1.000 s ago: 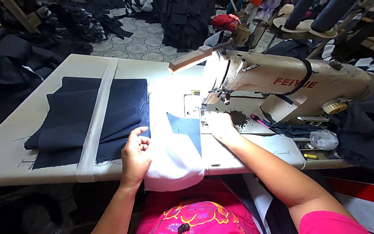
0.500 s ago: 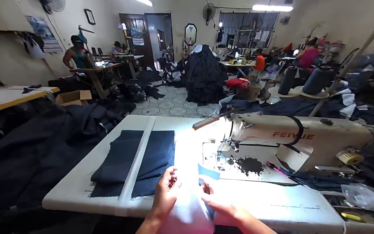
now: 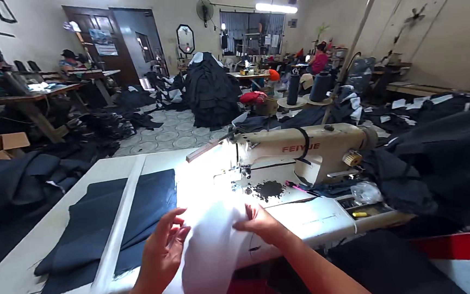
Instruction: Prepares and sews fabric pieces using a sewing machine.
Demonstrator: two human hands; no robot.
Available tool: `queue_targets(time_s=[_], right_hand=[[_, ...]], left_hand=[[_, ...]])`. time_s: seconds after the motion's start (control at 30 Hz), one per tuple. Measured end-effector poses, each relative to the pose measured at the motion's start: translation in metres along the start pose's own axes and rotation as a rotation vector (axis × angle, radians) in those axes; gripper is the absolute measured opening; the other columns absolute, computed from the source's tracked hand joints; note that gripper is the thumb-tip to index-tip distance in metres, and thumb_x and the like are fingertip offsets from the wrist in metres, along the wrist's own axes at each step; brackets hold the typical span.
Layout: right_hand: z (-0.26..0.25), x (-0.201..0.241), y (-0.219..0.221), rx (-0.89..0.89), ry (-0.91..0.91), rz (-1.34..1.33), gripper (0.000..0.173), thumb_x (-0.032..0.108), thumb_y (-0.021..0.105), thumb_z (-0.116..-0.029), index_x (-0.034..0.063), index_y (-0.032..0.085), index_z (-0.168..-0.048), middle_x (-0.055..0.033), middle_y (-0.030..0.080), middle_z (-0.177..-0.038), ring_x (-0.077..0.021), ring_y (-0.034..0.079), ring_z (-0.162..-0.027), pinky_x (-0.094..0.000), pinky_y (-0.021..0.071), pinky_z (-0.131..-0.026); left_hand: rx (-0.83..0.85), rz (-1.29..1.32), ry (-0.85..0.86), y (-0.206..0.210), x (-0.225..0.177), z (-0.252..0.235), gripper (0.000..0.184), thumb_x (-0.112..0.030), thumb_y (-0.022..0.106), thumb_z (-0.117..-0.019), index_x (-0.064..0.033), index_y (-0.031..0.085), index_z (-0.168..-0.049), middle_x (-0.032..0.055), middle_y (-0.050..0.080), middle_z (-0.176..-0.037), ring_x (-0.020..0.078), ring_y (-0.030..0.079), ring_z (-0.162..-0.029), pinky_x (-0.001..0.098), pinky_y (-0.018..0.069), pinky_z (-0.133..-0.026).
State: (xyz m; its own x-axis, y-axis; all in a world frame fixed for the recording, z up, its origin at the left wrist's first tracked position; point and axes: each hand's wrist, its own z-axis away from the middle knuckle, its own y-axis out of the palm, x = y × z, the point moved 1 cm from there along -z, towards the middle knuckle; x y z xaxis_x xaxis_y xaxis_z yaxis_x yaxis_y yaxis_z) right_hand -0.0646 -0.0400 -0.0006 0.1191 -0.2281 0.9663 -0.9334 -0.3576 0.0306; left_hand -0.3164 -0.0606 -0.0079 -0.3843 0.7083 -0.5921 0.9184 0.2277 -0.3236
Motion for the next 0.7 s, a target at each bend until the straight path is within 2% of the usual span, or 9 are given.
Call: queue_targets(time_s=[0.1,0.17,0.23,0.27,0.33,0.43,0.47,0.6,0.7], right_hand=[[0.006,-0.006,-0.012,-0.556,-0.307,0.740,0.034,0.005,0.072,-0.0823,-0.0081,0.069,-0.113,-0.0213,0.069,-0.107,-0.0285,0.066,-0.102,-0.0401,0.0544,-0.091],[0.026,-0.019,-0.003,-0.573,-0.465,0.942,0.031,0.005,0.070,-0.0796,-0.0097,0.071,-0.107,-0.0260,0.068,-0.108,-0.0363,0.067,-0.105,-0.0440,0.0554,-0.094],[0.050,-0.039,0.019,-0.373,-0.587,0.986,0.015,0.010,0.070,-0.0845,-0.0006,0.074,-0.094,-0.0169,0.072,-0.094,-0.0267,0.071,-0.091,-0.0366,0.0587,-0.084],[0.059,-0.051,0.029,-0.229,-0.640,0.992,0.013,0.012,0.067,-0.0884,0.0048,0.075,-0.095,-0.0125,0.074,-0.094,-0.0228,0.072,-0.088,-0.0356,0.0603,-0.079],[0.069,-0.076,0.043,0.009,-0.667,1.047,0.022,0.019,0.065,-0.0946,0.0115,0.077,-0.112,-0.0107,0.076,-0.113,-0.0227,0.074,-0.103,-0.0388,0.0605,-0.087],[0.069,-0.098,0.045,0.123,-0.560,1.086,0.036,0.024,0.072,-0.0925,0.0140,0.073,-0.128,-0.0141,0.069,-0.132,-0.0291,0.067,-0.121,-0.0485,0.0543,-0.101],[0.067,-0.098,0.043,0.120,-0.539,1.098,0.038,0.024,0.073,-0.0920,0.0149,0.072,-0.128,-0.0140,0.068,-0.133,-0.0294,0.067,-0.121,-0.0498,0.0537,-0.101],[0.061,-0.096,0.034,0.121,-0.490,1.102,0.038,0.025,0.069,-0.0948,0.0138,0.071,-0.131,-0.0148,0.068,-0.133,-0.0308,0.068,-0.119,-0.0512,0.0545,-0.099],[0.062,-0.093,0.032,0.112,-0.490,1.107,0.038,0.027,0.066,-0.0972,0.0105,0.070,-0.131,-0.0164,0.068,-0.132,-0.0314,0.068,-0.118,-0.0499,0.0552,-0.098]], left_hand=[[-0.077,-0.234,-0.238,-0.003,0.016,0.007,0.039,-0.010,0.058,-0.0949,0.0042,0.057,-0.131,0.0099,0.065,-0.094,0.0077,0.062,-0.072,0.0237,0.0555,-0.064],[-0.039,-0.431,-0.307,-0.002,0.037,0.018,0.044,-0.005,0.064,-0.0922,0.0070,0.057,-0.134,0.0243,0.067,-0.111,0.0322,0.068,-0.090,0.0482,0.0573,-0.076],[0.077,-0.485,-0.208,0.003,0.052,0.031,0.052,-0.004,0.066,-0.0826,0.0095,0.059,-0.132,0.0319,0.058,-0.135,0.0479,0.059,-0.122,0.0614,0.0493,-0.100],[0.153,-0.479,-0.175,0.006,0.057,0.037,0.049,-0.013,0.066,-0.0846,0.0074,0.063,-0.130,0.0300,0.058,-0.139,0.0473,0.057,-0.129,0.0612,0.0463,-0.106],[0.291,-0.469,-0.242,0.014,0.061,0.045,0.052,-0.035,0.060,-0.0940,0.0003,0.065,-0.132,0.0231,0.062,-0.138,0.0412,0.058,-0.131,0.0584,0.0454,-0.109],[0.207,-0.540,-0.326,0.021,0.060,0.048,0.074,-0.039,0.057,-0.0959,0.0050,0.040,-0.153,0.0304,0.038,-0.158,0.0476,0.036,-0.147,0.0624,0.0315,-0.118],[0.137,-0.603,-0.251,0.023,0.060,0.046,0.072,-0.037,0.054,-0.0944,0.0049,0.042,-0.152,0.0316,0.035,-0.159,0.0497,0.032,-0.149,0.0624,0.0298,-0.119],[0.195,-0.562,0.113,0.025,0.060,0.035,0.039,-0.023,0.054,-0.0913,0.0028,0.074,-0.113,0.0236,0.068,-0.125,0.0420,0.064,-0.119,0.0528,0.0526,-0.100],[0.493,-0.492,0.057,0.029,0.072,0.036,0.050,-0.036,0.050,-0.1005,0.0000,0.068,-0.131,0.0197,0.065,-0.136,0.0399,0.062,-0.126,0.0578,0.0478,-0.106]])
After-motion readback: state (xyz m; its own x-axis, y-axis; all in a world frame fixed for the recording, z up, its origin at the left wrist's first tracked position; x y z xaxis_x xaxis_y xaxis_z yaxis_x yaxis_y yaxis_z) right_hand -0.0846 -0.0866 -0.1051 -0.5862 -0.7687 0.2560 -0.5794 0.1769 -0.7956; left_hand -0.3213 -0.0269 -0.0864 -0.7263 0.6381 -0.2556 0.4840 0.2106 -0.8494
